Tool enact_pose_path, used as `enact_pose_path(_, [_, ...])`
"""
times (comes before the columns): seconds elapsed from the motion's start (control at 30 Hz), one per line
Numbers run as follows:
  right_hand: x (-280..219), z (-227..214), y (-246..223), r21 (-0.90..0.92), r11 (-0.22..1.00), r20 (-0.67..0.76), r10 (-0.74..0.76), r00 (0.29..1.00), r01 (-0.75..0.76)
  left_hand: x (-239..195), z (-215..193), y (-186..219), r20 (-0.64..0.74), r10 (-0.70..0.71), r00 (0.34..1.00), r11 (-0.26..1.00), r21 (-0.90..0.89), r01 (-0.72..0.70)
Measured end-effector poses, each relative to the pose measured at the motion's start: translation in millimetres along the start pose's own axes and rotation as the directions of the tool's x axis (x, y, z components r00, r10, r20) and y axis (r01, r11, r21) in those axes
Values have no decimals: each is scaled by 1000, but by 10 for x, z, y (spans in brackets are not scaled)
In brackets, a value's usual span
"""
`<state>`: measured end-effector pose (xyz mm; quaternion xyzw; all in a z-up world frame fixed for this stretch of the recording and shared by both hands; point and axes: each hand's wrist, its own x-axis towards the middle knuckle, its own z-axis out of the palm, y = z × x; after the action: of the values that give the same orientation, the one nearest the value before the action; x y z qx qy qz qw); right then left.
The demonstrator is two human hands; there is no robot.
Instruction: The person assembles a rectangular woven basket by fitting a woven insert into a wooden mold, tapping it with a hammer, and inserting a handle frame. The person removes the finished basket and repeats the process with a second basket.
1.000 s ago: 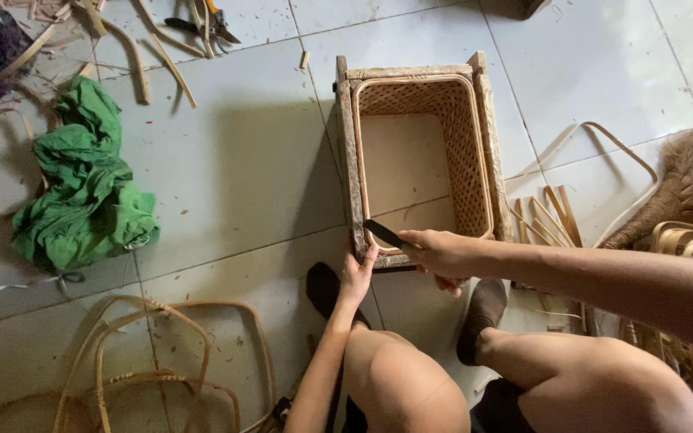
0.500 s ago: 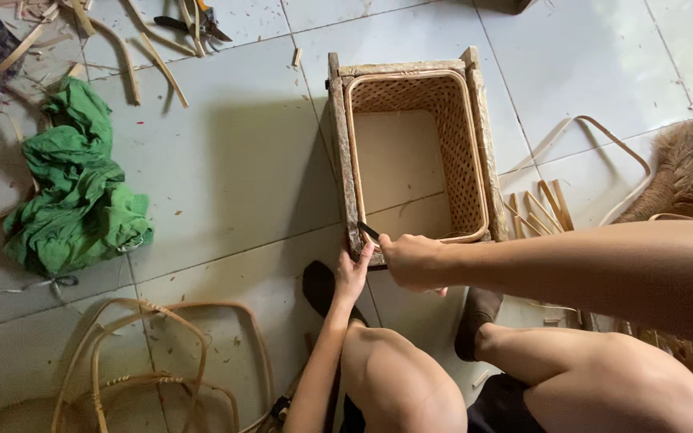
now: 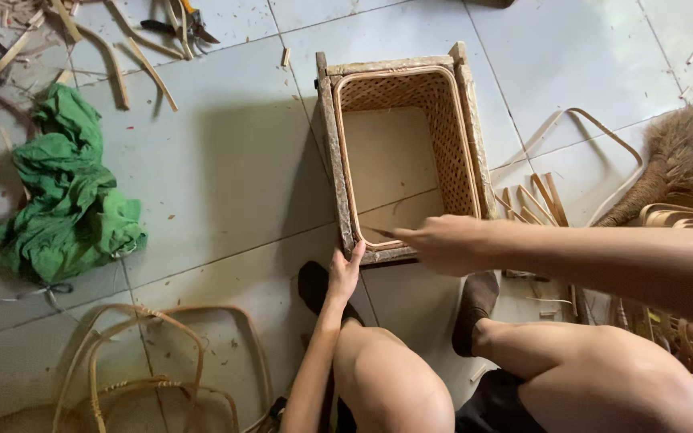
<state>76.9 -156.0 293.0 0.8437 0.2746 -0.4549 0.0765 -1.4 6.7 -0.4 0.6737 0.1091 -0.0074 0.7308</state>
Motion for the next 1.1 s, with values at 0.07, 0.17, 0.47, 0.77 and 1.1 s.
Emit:
enact_pose_path(0.07, [-162,12,160,20,997,13,-73,997,73,28,-3,13,9,56,998,997,-46,-56])
enact_pose_path(0.17, [-235,192,296,-52,964,-198,-264,944,259,32,27,-2,-15,44,999,999,25,-43])
enact_pose_path(0.47, [-104,272,328,-233,969,-2,-87,996,84,19,11,98,12,55,998,998,-36,-55])
enact_pose_path(0.77, [-97,421,213,-703,690,-58,-299,953,174,19,-43,61,12,-81,997,991,104,79])
enact_pose_path(1.1, [79,453,393,-808,556,-29,-370,929,196,23,-69,256,142,90,986,990,-124,-72])
